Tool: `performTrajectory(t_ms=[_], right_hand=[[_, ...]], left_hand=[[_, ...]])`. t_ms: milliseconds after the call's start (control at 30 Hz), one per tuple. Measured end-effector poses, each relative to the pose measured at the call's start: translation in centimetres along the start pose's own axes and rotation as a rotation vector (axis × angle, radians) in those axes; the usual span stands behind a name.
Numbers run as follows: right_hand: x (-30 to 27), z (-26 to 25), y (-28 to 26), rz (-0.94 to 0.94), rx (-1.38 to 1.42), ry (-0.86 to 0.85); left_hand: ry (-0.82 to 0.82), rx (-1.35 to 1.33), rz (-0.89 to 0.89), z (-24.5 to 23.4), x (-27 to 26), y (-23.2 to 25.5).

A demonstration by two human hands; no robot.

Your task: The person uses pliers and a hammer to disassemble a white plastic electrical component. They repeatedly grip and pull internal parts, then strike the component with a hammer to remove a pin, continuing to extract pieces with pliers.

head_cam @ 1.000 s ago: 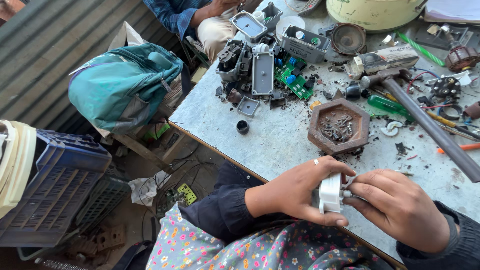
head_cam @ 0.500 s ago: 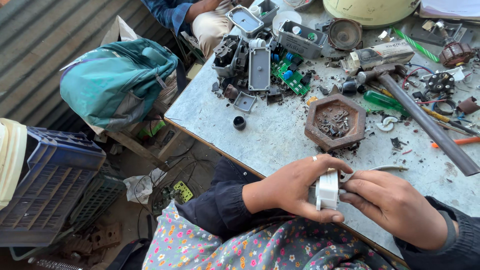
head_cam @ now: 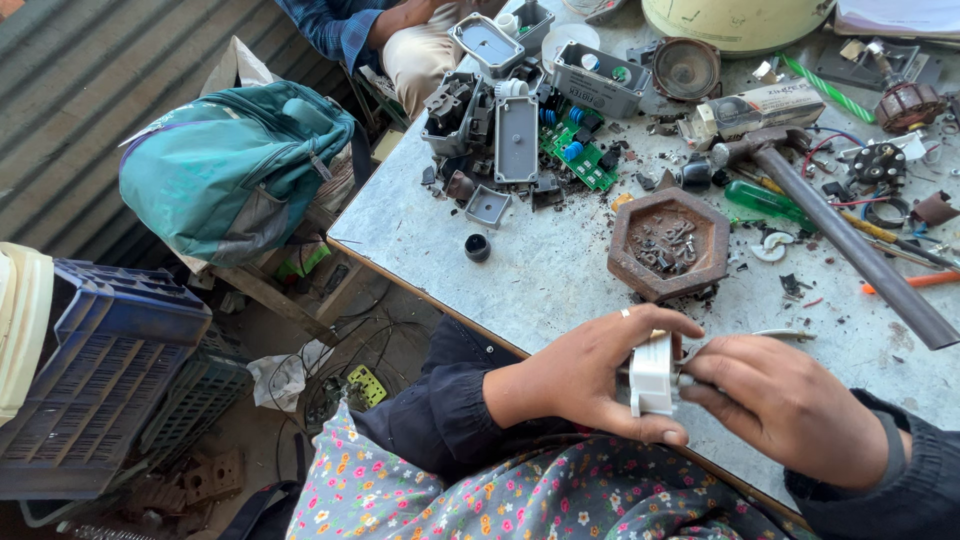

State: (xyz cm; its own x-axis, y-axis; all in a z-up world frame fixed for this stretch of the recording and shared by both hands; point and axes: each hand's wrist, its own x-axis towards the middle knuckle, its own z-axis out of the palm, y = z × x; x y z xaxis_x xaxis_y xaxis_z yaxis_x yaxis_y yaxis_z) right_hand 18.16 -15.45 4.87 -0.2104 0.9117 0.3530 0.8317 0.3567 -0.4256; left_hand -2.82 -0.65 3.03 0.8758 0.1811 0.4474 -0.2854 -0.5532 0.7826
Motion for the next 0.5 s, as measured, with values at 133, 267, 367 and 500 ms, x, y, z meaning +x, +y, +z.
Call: performTrajectory(t_ms=[133,267,367,500], right_hand=[[0.2,-0.2,0.2,0.202,0.094,-0.042],[0.1,-0.4,0.7,0.242,0.19,0.048],[-0.5,-0.3,1.3,0.349,0.3,0.11],[-1.2,0.1,2.3,0.531,0.496,0.15]], left_hand=[[0.07,-0.022,0.054,0.1,-0.2,-0.2],[0.151,-0.142,0.034,0.2,-0.8,-0.9],[0.267,-0.267,0.017,0.9,-1.0,-1.9],[0.288,-0.309,-0.059,1.7,-1.0,-2.8]])
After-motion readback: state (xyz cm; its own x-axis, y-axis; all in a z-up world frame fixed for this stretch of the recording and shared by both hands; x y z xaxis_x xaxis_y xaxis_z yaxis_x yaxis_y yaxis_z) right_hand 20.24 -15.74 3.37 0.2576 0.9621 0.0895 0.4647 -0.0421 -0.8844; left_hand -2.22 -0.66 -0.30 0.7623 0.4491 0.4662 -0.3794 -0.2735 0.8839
